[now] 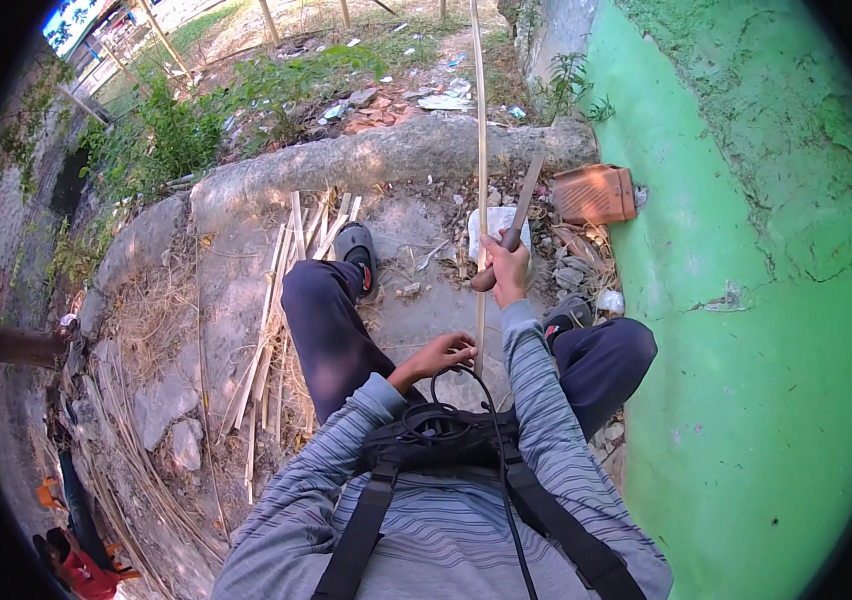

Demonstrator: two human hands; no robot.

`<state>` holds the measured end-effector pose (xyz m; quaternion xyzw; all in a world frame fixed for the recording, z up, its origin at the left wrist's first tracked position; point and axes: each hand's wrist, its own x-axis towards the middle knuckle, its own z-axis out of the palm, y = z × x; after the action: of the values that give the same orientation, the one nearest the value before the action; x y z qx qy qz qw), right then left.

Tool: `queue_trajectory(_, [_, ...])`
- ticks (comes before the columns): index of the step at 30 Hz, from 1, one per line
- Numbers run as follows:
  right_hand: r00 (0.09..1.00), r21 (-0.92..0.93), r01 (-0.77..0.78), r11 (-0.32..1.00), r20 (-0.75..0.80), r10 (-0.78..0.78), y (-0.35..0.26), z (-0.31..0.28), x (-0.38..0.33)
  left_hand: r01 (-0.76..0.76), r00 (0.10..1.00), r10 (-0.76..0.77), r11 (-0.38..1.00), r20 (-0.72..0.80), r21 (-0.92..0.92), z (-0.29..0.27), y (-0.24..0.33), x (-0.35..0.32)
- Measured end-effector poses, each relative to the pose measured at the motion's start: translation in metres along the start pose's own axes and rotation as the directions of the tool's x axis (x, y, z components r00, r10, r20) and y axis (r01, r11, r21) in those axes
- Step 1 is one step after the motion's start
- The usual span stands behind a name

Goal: The person scrapes and shaves bamboo sticks using a machete while holding them by hand.

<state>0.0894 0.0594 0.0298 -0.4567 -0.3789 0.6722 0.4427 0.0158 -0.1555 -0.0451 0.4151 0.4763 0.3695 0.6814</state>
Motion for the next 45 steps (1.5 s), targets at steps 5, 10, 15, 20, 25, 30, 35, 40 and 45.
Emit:
queue_trajectory(5, [0.993,0.046,-0.083,0.995,-0.079,0.087,0.031,-0.005,0.049,0.044,0.998,-0.056,0.967,-0.042,-0.250,0.018,-0.010,0.010])
queue_trajectory(10, [0.968,-0.097,-0.250,0.963,-0.057,0.245,0.061,-0.046,0.072,0.088,0.987,-0.125,0.950,-0.104,-0.300,0.012,-0.010,0.022])
queue_trajectory(15, [0.996,-0.203,-0.085,0.975,-0.016,0.083,0.081,-0.080,0.030,0.230,0.936,-0.269,0.956,-0.228,-0.182,-0.005,-0.013,0.011])
queue_trajectory(20, [0.997,-0.503,-0.023,0.864,0.051,0.056,0.078,-0.108,0.001,0.194,0.926,-0.292,0.912,-0.239,-0.361,-0.005,0.002,0.009])
queue_trajectory(25, [0.841,-0.765,0.521,0.379,0.386,-0.379,0.075,-0.145,-0.015,0.220,0.890,-0.417,0.746,-0.183,-0.629,-0.003,0.008,0.030])
queue_trajectory(30, [0.847,-0.789,0.528,0.314,0.518,-0.120,0.055,-0.133,-0.043,0.024,0.980,-0.146,0.763,-0.136,-0.646,-0.033,-0.042,0.027])
queue_trajectory(35, [0.855,-0.828,0.501,0.253,0.519,0.006,0.060,-0.158,-0.052,0.225,0.921,-0.374,0.744,-0.112,-0.630,-0.007,-0.014,0.020])
queue_trajectory(40, [0.876,-0.901,0.413,0.132,0.432,0.214,0.072,-0.169,-0.044,0.280,0.925,-0.371,0.809,-0.080,-0.518,-0.010,-0.030,0.025])
queue_trajectory(45, [0.886,-0.906,0.398,0.146,0.421,0.197,0.066,-0.166,-0.059,0.315,0.890,-0.456,0.648,-0.021,-0.693,-0.009,-0.023,0.026])
